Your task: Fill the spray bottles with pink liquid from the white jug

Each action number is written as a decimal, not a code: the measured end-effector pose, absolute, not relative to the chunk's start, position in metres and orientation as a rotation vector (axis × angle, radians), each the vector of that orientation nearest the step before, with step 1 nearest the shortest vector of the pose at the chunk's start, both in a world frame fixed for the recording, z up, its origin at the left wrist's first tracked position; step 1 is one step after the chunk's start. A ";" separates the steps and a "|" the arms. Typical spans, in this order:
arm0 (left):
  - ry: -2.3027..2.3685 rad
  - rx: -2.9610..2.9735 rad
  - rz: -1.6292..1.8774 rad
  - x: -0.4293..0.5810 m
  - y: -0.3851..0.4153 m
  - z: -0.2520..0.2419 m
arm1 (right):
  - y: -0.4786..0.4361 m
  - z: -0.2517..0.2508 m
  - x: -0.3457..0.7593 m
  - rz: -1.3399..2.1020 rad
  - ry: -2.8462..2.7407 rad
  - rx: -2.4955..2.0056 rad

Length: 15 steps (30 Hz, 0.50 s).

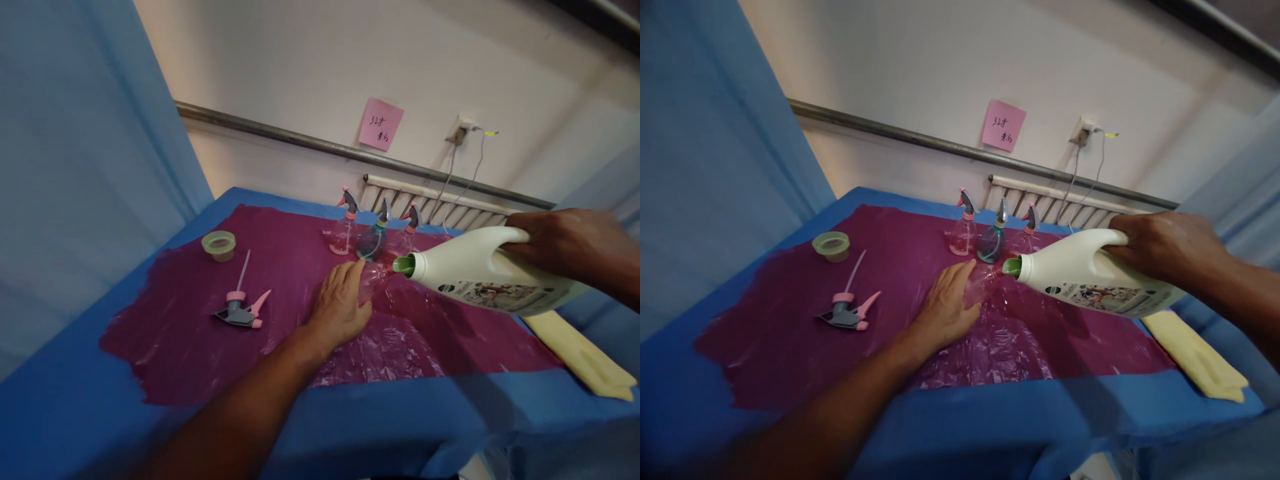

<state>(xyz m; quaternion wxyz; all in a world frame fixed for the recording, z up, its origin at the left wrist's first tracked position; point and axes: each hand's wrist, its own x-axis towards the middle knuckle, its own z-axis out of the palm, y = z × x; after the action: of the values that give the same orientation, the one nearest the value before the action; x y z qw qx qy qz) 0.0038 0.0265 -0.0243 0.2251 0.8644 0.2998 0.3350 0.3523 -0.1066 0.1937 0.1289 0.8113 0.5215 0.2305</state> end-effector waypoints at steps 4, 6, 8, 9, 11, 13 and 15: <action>0.834 2.363 0.937 0.004 0.027 -0.026 | -0.108 0.184 0.357 0.657 1.559 2.413; 0.843 2.351 0.935 0.003 0.027 -0.025 | -0.108 0.174 0.357 0.624 1.558 2.464; 0.860 2.335 0.925 0.003 0.027 -0.024 | -0.107 0.163 0.356 0.565 1.555 2.505; 0.869 2.325 0.916 0.003 0.027 -0.024 | -0.106 0.157 0.354 0.530 1.563 2.528; 0.880 2.300 0.902 0.003 0.027 -0.022 | -0.105 0.146 0.352 0.447 1.601 2.592; 0.882 2.267 0.910 0.003 0.027 -0.021 | -0.104 0.136 0.349 0.356 1.646 2.699; 0.887 2.227 0.937 0.003 0.028 -0.020 | -0.104 0.128 0.348 0.234 1.688 2.859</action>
<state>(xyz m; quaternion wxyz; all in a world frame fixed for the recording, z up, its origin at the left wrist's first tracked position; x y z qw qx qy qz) 0.0027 0.0280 -0.0201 0.2803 0.8306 0.3309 0.3494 0.3484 -0.1038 0.1281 -0.0932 0.8553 0.5049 0.0701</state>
